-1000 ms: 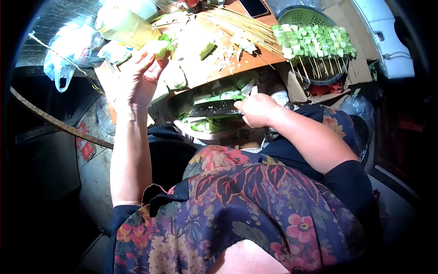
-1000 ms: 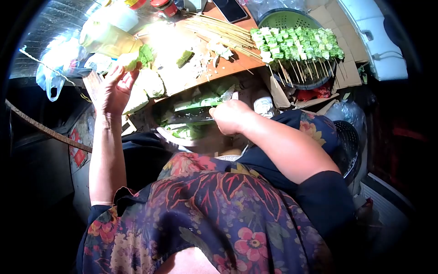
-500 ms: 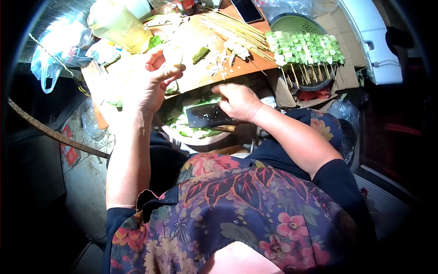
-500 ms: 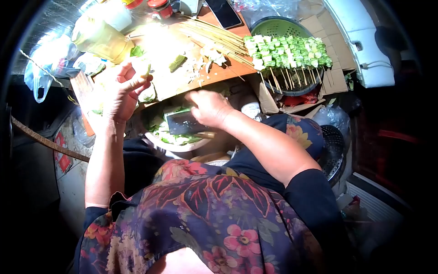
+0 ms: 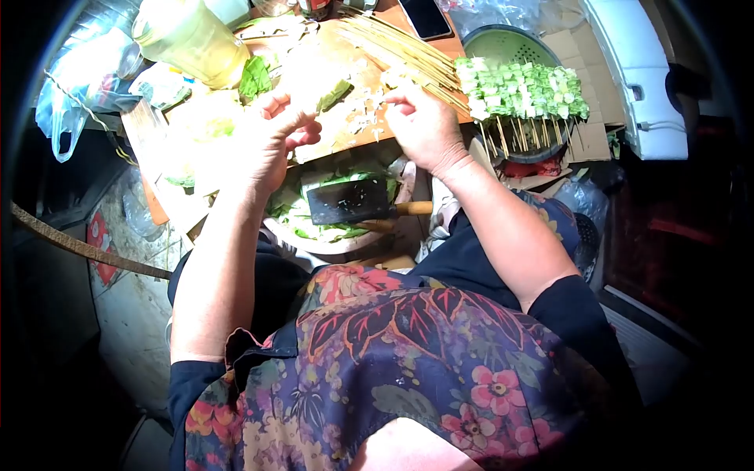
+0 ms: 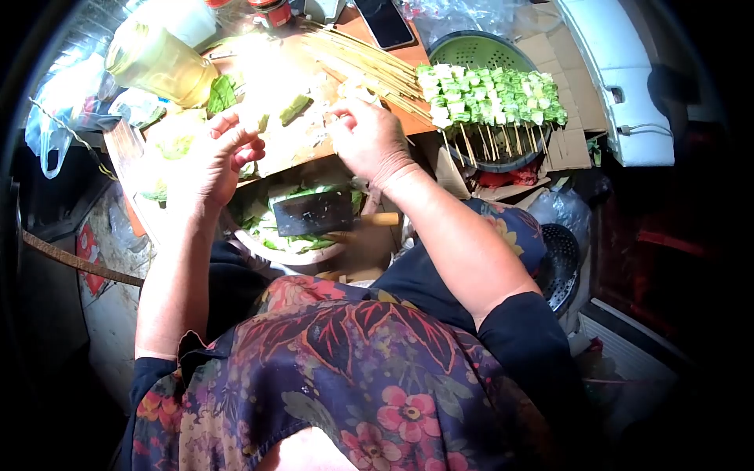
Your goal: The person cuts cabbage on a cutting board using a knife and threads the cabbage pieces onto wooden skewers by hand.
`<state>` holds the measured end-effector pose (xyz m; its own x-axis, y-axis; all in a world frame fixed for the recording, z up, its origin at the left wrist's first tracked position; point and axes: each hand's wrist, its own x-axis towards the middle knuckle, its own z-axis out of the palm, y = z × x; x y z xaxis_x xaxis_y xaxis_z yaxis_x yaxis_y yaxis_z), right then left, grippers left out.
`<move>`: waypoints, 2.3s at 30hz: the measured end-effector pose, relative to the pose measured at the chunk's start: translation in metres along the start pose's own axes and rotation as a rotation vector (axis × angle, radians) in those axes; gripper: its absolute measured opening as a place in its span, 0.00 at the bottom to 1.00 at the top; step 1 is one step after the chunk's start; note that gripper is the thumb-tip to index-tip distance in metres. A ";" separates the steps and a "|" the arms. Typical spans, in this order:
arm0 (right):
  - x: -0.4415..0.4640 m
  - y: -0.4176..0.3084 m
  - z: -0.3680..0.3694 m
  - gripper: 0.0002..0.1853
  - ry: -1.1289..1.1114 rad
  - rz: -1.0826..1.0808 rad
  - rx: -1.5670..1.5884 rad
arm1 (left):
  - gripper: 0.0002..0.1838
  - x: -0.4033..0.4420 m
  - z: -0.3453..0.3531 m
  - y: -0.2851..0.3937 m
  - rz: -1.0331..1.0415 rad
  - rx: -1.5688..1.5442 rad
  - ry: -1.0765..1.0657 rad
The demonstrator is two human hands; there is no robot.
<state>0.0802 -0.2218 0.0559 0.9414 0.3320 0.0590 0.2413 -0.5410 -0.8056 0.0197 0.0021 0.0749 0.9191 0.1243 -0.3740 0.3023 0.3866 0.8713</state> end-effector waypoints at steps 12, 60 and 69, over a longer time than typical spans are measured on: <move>0.014 0.075 -0.015 0.13 0.009 0.262 -0.616 | 0.18 0.009 -0.003 0.000 0.078 -0.058 0.143; -0.039 -0.055 -0.003 0.01 -0.370 0.112 0.371 | 0.22 0.018 -0.018 0.018 0.367 -0.022 0.312; -0.042 -0.061 0.000 0.02 -0.345 0.255 0.695 | 0.25 0.005 0.002 0.013 0.249 0.055 0.222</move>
<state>0.0260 -0.2028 0.1027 0.7949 0.5440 -0.2688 -0.2785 -0.0665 -0.9581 0.0290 0.0055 0.0848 0.8907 0.4073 -0.2020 0.0937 0.2702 0.9582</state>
